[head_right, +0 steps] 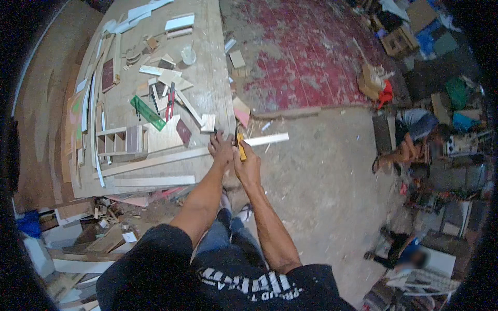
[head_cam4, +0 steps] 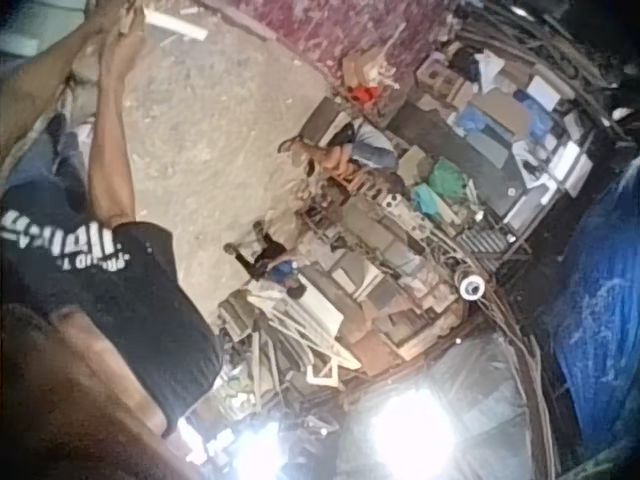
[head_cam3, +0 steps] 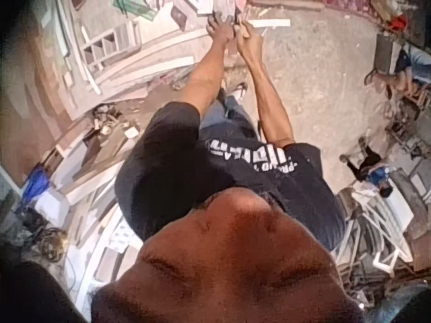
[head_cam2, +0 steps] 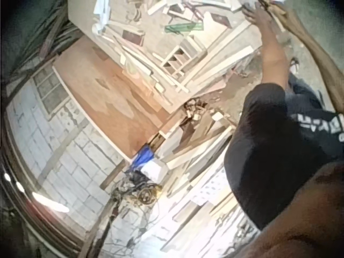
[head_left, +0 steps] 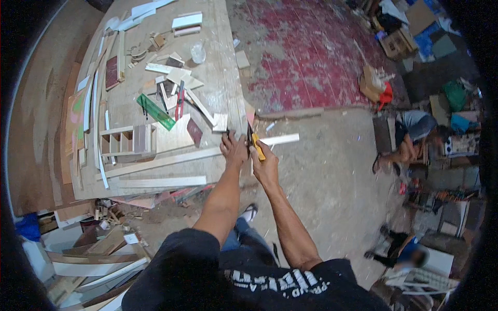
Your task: Measuring and sawing a piece of wood in a workshop.
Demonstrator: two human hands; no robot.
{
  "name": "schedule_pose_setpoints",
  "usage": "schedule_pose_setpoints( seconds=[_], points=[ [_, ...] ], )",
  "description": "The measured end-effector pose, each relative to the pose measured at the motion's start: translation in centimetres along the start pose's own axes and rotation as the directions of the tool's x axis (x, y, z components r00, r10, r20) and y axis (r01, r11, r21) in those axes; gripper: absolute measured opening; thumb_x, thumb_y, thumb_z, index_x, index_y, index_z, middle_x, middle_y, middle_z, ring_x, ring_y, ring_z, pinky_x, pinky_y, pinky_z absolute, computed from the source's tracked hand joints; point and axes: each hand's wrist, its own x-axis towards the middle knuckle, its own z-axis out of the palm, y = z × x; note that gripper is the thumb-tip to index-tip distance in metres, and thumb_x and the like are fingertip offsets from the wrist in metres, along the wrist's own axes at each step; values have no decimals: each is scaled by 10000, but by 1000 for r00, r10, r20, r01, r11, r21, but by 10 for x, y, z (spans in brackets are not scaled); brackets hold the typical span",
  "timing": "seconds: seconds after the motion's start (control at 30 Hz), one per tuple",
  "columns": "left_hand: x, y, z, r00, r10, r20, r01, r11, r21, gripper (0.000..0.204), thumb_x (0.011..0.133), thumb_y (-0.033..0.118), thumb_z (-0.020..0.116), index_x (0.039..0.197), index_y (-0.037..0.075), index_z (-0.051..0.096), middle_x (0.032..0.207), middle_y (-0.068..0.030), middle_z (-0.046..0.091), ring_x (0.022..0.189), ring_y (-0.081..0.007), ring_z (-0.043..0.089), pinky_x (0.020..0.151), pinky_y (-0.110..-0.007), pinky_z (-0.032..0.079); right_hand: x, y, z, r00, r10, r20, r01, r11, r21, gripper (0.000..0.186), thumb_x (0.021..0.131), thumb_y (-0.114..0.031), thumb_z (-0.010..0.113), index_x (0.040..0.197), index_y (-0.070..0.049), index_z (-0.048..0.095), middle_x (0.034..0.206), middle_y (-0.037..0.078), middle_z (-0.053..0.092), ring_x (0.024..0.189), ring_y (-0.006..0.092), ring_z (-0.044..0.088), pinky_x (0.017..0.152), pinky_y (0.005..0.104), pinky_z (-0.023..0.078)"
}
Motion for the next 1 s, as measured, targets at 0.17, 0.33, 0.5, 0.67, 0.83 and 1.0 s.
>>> schedule_pose_setpoints(
  seconds=[0.17, 0.33, 0.5, 0.67, 0.83, 1.0],
  points=[
    [-16, -13, -24, 995, -98, 32, 98, 995, -2, 390, 888, 341, 612, 1263, 238, 578, 1537, -157, 230, 1450, -447, 60, 1124, -605, 69, -99, -55, -45, 980, 168, 105, -177, 981, 82, 347, 957, -170, 626, 1219, 56, 613, 1116, 276, 676, 1036, 360, 683, 889, 386, 513],
    [-16, 5, -24, 996, -70, 57, 69, 998, 7, 382, 899, 335, 602, 1270, 253, 563, 1536, -153, 230, 1453, -444, 68, 1129, -620, 72, -31, -8, -11, 996, -80, 33, 80, 997, -3, 362, 943, -159, 616, 1240, 48, 608, 1080, 324, 657, 1034, 403, 678, 857, 402, 530],
    [-6, 8, -19, 998, -25, 53, 26, 1000, -12, 363, 922, 322, 568, 1277, 246, 553, 1552, -145, 209, 1459, -442, 54, 1137, -617, 70, -16, 7, 0, 1000, -16, -6, 16, 1000, -9, 382, 948, -185, 620, 1252, 46, 598, 1108, 320, 650, 1060, 409, 663, 869, 401, 524],
    [-14, -9, -33, 994, -94, 61, 96, 995, -23, 369, 922, 332, 587, 1277, 237, 561, 1562, -143, 179, 1462, -437, 30, 1136, -619, 56, -124, -63, -68, 994, 57, 91, -59, 998, 16, 356, 946, -117, 623, 1277, 13, 593, 1209, 287, 635, 1149, 350, 641, 940, 358, 507],
    [-13, -5, -43, 991, -111, 69, 112, 994, -2, 380, 912, 328, 595, 1279, 232, 560, 1556, -138, 186, 1455, -443, 46, 1135, -617, 51, -78, -56, -37, 995, 46, 91, -47, 999, 6, 362, 959, -178, 614, 1246, 42, 600, 1081, 313, 660, 1050, 365, 682, 848, 390, 532],
    [-6, 13, -11, 999, 6, 40, -7, 999, 38, 390, 901, 294, 569, 1289, 256, 562, 1546, -147, 228, 1449, -449, 65, 1126, -611, 67, -9, 1, -6, 996, 92, 9, -92, 996, -7, 349, 948, -168, 618, 1213, 59, 622, 1134, 239, 687, 1044, 302, 691, 878, 354, 518]
  ],
)
